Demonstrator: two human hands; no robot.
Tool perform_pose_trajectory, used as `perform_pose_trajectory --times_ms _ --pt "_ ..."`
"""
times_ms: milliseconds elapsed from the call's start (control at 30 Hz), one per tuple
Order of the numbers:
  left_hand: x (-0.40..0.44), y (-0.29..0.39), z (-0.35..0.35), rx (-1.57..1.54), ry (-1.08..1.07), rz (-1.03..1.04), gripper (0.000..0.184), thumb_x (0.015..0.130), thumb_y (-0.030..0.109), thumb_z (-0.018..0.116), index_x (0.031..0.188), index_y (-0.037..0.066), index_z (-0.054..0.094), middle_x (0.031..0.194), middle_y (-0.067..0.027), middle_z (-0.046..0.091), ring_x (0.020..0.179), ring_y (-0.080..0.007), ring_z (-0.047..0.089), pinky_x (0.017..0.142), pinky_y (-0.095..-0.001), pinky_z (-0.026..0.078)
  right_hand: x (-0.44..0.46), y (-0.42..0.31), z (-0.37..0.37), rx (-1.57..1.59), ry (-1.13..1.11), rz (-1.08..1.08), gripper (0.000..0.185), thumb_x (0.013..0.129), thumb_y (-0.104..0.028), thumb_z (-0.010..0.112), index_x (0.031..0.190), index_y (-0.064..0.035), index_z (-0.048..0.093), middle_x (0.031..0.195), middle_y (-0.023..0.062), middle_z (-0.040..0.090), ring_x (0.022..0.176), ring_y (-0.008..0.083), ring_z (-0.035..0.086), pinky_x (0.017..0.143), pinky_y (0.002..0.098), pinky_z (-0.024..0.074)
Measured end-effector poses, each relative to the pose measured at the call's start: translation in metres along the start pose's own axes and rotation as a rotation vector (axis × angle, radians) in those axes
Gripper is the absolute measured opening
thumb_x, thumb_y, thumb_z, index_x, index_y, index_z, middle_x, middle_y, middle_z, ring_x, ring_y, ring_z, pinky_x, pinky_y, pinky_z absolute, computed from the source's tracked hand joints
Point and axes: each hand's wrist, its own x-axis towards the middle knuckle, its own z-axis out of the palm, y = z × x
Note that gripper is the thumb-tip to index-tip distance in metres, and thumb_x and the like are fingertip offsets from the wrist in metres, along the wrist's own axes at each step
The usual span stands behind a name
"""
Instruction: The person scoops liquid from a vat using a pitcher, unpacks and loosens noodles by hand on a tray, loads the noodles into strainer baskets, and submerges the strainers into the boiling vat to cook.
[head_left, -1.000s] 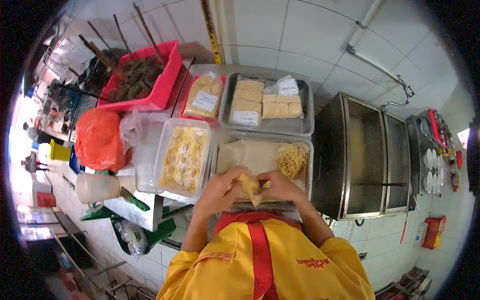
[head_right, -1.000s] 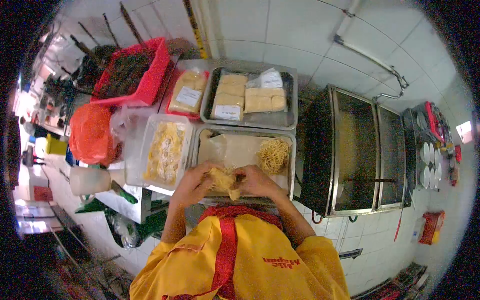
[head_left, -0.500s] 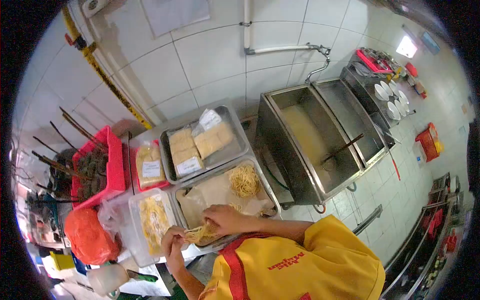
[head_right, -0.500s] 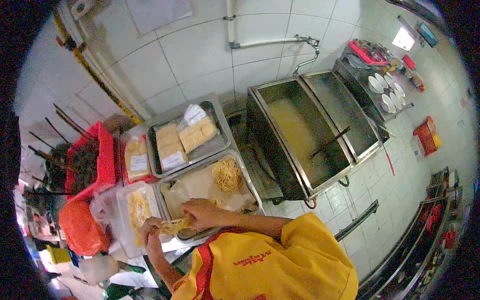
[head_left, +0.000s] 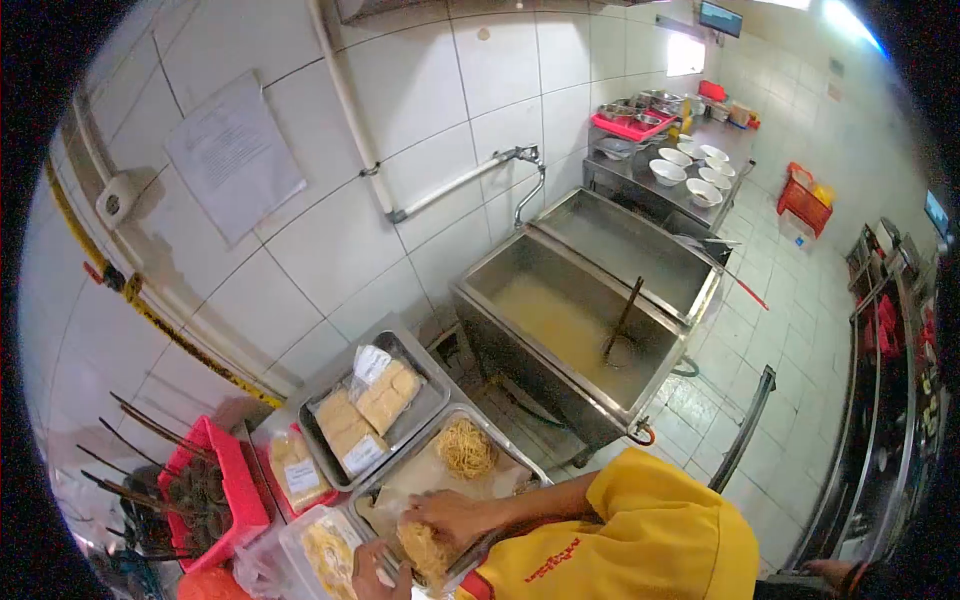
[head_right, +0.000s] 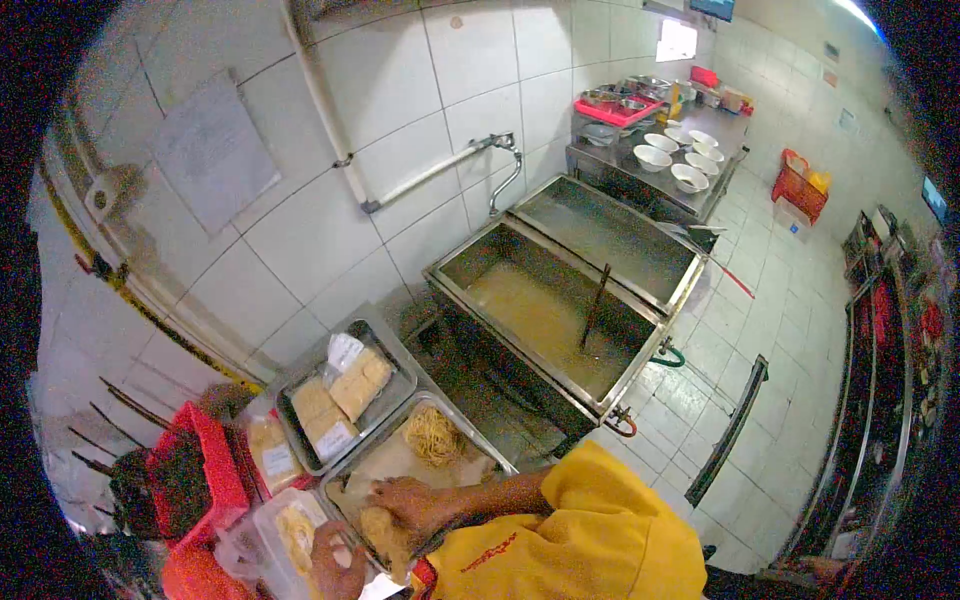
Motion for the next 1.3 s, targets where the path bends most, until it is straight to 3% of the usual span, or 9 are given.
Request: perform_pose_trajectory --times_ms 67,433,500,633,733,800,867,1033,1300 --pt "0.013 -0.032 0.022 -0.068 0.085 0.19 0.055 0.064 0.008 0.069 0.114 0.001 0.047 0.108 -0.0159 0.053 0.1 -0.0292 0.053 0.083 -0.036 0.045 0.004 0.018 0.021 0.066 -0.52 0.287 0.053 0.067 -0.02 0.064 0.116 -0.0067 0.047 0.089 0.0174 0.058 0.082 0.0355 0.058 0.069 0.0452 0.0465" --pt "0.003 -0.045 0.052 -0.299 0.091 -0.11 0.051 0.071 0.011 0.065 0.118 0.003 0.048 0.109 -0.0155 0.055 0.099 -0.0264 0.054 0.08 -0.0342 0.045 0.046 -0.036 -0.054 0.371 0.099 -0.035 0.056 0.077 -0.008 0.053 0.13 -0.0073 0.033 0.107 0.0207 0.054 0.089 0.0381 0.057 0.07 0.043 0.0477" --pt "0.004 -0.046 0.049 -0.312 0.123 -0.125 0.05 0.072 0.011 0.065 0.118 0.003 0.049 0.108 -0.0151 0.056 0.097 -0.0258 0.054 0.079 -0.0339 0.045 0.035 -0.017 -0.048 -0.021 -0.66 0.135 0.061 0.073 -0.01 0.057 0.129 -0.0067 0.033 0.11 0.0209 0.052 0.095 0.0382 0.055 0.075 0.0436 0.0474" --pt "0.003 -0.051 0.043 -0.325 0.195 -0.151 0.046 0.074 0.012 0.063 0.117 0.003 0.05 0.107 -0.0142 0.057 0.094 -0.0246 0.055 0.076 -0.0332 0.046 -0.001 0.005 -0.004 -0.287 -0.462 0.098 0.058 0.072 -0.017 0.06 0.124 -0.0065 0.037 0.108 0.0204 0.052 0.097 0.0375 0.055 0.078 0.0451 0.0464" --pt "0.0 -0.054 0.035 -0.321 0.265 -0.168 0.044 0.076 0.013 0.062 0.117 0.003 0.051 0.107 -0.0135 0.058 0.092 -0.0237 0.056 0.074 -0.0328 0.046 -0.003 0.039 0.041 0.286 -0.161 -0.092 0.052 0.07 -0.021 0.061 0.117 -0.0062 0.045 0.1 0.0194 0.056 0.095 0.0374 0.055 0.076 0.0464 0.0463" --pt "-0.004 -0.056 0.027 -0.307 0.306 -0.168 0.042 0.077 0.014 0.062 0.116 0.003 0.052 0.106 -0.0131 0.058 0.09 -0.0231 0.057 0.073 -0.0324 0.046 -0.01 0.057 0.058 -0.079 -0.777 0.204 0.042 0.067 -0.02 0.061 0.106 -0.0045 0.053 0.09 0.0185 0.059 0.091 0.0371 0.056 0.073 0.0461 0.0466" --pt "-0.007 -0.058 0.018 -0.261 0.35 -0.133 0.04 0.078 0.014 0.061 0.116 0.003 0.053 0.106 -0.0127 0.059 0.089 -0.0225 0.057 0.072 -0.0321 0.046 0.016 0.01 0.003 0.067 -0.78 0.25 0.032 0.066 -0.018 0.061 0.093 -0.0029 0.054 0.082 0.0184 0.059 0.086 0.0368 0.057 0.069 0.0453 0.0465" --pt "0.001 -0.007 0.002 0.077 0.234 -0.101 0.039 0.079 0.014 0.061 0.115 0.004 0.054 0.104 -0.0127 0.06 0.085 -0.0236 0.059 0.071 -0.0331 0.047 0.032 -0.025 -0.016 0.317 -0.005 0.18 0.031 0.072 -0.015 0.058 0.099 -0.005 0.047 0.081 0.017 0.059 0.077 0.0379 0.058 0.063 0.0453 0.0456" --pt "-0.002 -0.044 0.045 0.065 -0.061 -0.26 0.035 0.077 0.013 0.059 0.112 0.007 0.057 0.104 -0.0155 0.059 0.088 -0.0271 0.058 0.074 -0.0375 0.047 0.057 -0.068 -0.041 0.368 -0.03 0.114 0.032 0.078 -0.012 0.054 0.108 -0.0052 0.045 0.088 0.0151 0.059 0.076 0.0365 0.059 0.061 0.0443 0.0458"
